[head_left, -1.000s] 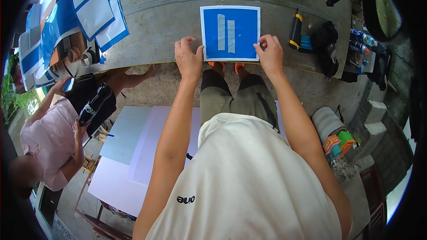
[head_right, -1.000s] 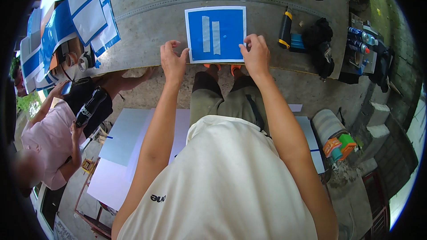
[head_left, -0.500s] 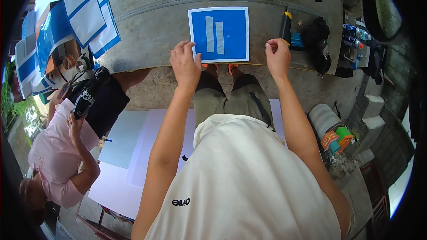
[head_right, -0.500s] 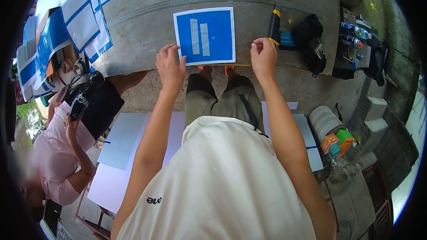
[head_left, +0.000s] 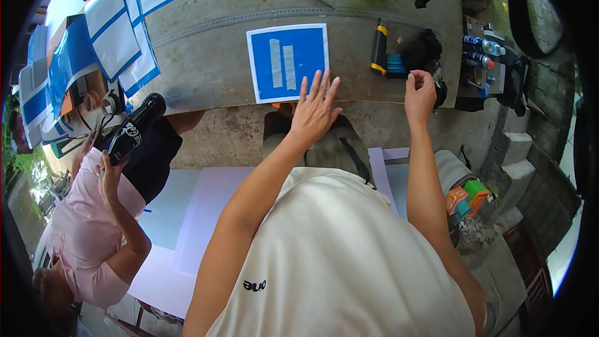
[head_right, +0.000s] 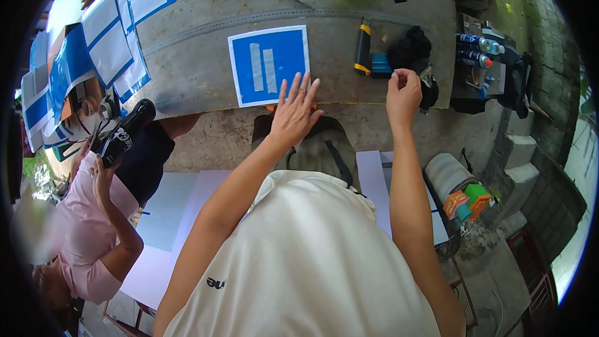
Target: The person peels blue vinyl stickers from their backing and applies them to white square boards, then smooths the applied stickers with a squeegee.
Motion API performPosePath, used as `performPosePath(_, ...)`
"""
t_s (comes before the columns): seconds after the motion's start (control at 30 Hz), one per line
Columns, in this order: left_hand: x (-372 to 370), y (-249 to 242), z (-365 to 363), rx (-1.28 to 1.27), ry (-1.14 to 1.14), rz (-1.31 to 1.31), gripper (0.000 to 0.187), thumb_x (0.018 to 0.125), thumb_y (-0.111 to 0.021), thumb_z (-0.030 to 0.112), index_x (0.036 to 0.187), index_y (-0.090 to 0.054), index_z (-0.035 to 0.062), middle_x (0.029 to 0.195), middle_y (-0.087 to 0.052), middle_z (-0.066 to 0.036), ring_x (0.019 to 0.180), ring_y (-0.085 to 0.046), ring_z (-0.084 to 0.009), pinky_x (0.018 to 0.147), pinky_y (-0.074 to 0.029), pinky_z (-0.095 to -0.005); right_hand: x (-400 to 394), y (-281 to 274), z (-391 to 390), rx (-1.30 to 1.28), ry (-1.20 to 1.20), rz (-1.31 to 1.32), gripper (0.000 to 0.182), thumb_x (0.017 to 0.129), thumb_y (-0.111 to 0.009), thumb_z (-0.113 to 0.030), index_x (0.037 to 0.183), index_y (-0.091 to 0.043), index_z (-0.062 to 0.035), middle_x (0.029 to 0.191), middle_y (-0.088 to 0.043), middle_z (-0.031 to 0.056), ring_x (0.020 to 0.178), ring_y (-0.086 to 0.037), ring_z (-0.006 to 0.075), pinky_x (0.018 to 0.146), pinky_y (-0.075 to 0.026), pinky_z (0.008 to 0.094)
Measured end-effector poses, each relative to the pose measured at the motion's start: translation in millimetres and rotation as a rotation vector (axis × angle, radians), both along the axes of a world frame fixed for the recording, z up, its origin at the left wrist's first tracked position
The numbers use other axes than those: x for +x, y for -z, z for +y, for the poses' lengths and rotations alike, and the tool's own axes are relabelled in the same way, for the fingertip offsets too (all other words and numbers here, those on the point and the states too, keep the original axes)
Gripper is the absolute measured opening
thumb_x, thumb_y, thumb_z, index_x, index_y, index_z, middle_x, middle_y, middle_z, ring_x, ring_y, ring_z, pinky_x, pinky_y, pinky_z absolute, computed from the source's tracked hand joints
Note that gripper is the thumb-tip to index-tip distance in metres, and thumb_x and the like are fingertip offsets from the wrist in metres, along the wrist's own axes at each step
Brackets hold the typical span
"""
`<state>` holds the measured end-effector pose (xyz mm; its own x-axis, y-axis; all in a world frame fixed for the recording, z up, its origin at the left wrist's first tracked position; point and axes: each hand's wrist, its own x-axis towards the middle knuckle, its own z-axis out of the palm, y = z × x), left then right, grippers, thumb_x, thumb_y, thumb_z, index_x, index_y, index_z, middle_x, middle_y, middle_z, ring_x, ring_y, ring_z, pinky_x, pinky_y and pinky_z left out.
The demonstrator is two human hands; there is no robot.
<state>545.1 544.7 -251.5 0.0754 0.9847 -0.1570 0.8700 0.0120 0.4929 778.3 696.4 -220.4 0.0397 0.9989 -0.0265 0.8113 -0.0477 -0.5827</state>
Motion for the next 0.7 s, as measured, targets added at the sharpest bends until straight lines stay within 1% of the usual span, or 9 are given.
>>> performPosePath(0.1, -2, 2, -1, -0.035, -0.012, -0.002, 0.078, 0.094, -0.067, 0.035, 0.157, -0.031, 0.0067, 0.164, -0.032, -0.015, 0.154, -0.023, -0.0345, 0.125, -0.013, -0.0529, 14, -2, 6, -0.016, 0.002, -0.007, 0.009, 0.091, -0.067, -0.007, 0.098, -0.067, -0.0011, 0.087, -0.067, 0.0098, 0.074, -0.066, 0.0212, 0.072, -0.053, 0.0343)
performPosePath(0.13, -4, -4, -1, 0.013, -0.003, -0.057, 0.073, 0.092, -0.069, 0.026, 0.154, -0.036, 0.0069, 0.159, -0.04, -0.012, 0.15, -0.032, -0.0336, 0.123, -0.019, -0.0514, 18, -1, 9, -0.011, 0.004, -0.001, 0.009, 0.091, -0.068, -0.007, 0.098, -0.067, -0.0014, 0.087, -0.068, 0.0099, 0.074, -0.066, 0.0214, 0.072, -0.053, 0.0344)
performPosePath(0.17, -5, -5, -2, 0.029, -0.003, -0.06, 0.073, 0.092, -0.069, 0.026, 0.154, -0.036, 0.0069, 0.159, -0.04, -0.012, 0.15, -0.032, -0.0336, 0.123, -0.019, -0.0514, 22, -1, 12, 0.004, 0.003, -0.004, 0.009, 0.091, -0.068, -0.007, 0.098, -0.067, -0.0014, 0.087, -0.068, 0.0099, 0.074, -0.066, 0.0214, 0.072, -0.053, 0.0344)
performPosePath(0.23, -9, -5, -5, 0.012, 0.005, -0.172, 0.065, 0.088, -0.07, 0.016, 0.148, -0.045, 0.0078, 0.151, -0.05, -0.011, 0.143, -0.042, -0.0332, 0.119, -0.027, -0.0503, 28, -1, 18, 0.017, 0.005, -0.009, 0.01, 0.09, -0.068, -0.007, 0.098, -0.067, -0.0014, 0.087, -0.068, 0.0104, 0.075, -0.067, 0.0224, 0.072, -0.054, 0.0352)
performPosePath(0.27, -13, -17, -3, 0.095, -0.077, -0.208, 0.055, 0.086, -0.069, 0.008, 0.139, -0.053, 0.0088, 0.14, -0.059, -0.011, 0.133, -0.05, -0.0337, 0.112, -0.035, -0.0488, 31, -2, 22, 0.037, -0.004, -0.014, 0.011, 0.089, -0.069, -0.007, 0.099, -0.067, -0.0018, 0.089, -0.067, 0.0111, 0.075, -0.067, 0.0233, 0.072, -0.054, 0.0359)
performPosePath(0.4, -33, -21, -20, 0.136, -0.284, -0.185, 0.049, 0.086, -0.067, 0.006, 0.134, -0.057, 0.0082, 0.133, -0.061, -0.011, 0.126, -0.053, -0.0319, 0.108, -0.037, -0.0474, 46, -4, 32, 0.013, -0.029, -0.017, 0.014, 0.088, -0.07, -0.007, 0.101, -0.066, -0.0021, 0.094, -0.065, 0.0119, 0.081, -0.067, 0.0256, 0.076, -0.054, 0.0376)
performPosePath(0.5, -61, -30, -43, 0.107, -0.424, -0.117, 0.041, 0.085, -0.066, 0.003, 0.125, -0.062, 0.0069, 0.124, -0.065, -0.012, 0.119, -0.057, -0.0338, 0.103, -0.041, -0.0473, 46, -3, 35, 0.144, -0.07, -0.037, 0.017, 0.087, -0.07, -0.006, 0.103, -0.065, -0.0025, 0.099, -0.063, 0.0127, 0.088, -0.066, 0.0283, 0.08, -0.053, 0.0391)
performPosePath(0.63, -86, -38, -74, 0.082, -0.571, -0.11, 0.029, 0.088, -0.066, 0.002, 0.116, -0.066, 0.005, 0.114, -0.068, -0.016, 0.11, -0.061, -0.0369, 0.095, -0.047, -0.046, 87, -9, 44, 0.145, 0.054, -0.093, 0.018, 0.086, -0.069, -0.006, 0.104, -0.065, -0.0032, 0.101, -0.063, 0.0134, 0.092, -0.065, 0.0302, 0.083, -0.053, 0.0413)
performPosePath(0.7, -94, -38, -88, 0.065, -0.609, -0.116, 0.028, 0.088, -0.066, 0.003, 0.117, -0.066, 0.0048, 0.113, -0.068, -0.016, 0.11, -0.062, -0.0367, 0.095, -0.047, -0.0458, 112, -6, 45, 0.025, 0.192, -0.06, 0.018, 0.086, -0.068, -0.006, 0.105, -0.066, -0.0038, 0.1, -0.065, 0.0131, 0.091, -0.066, 0.0296, 0.083, -0.053, 0.0413)
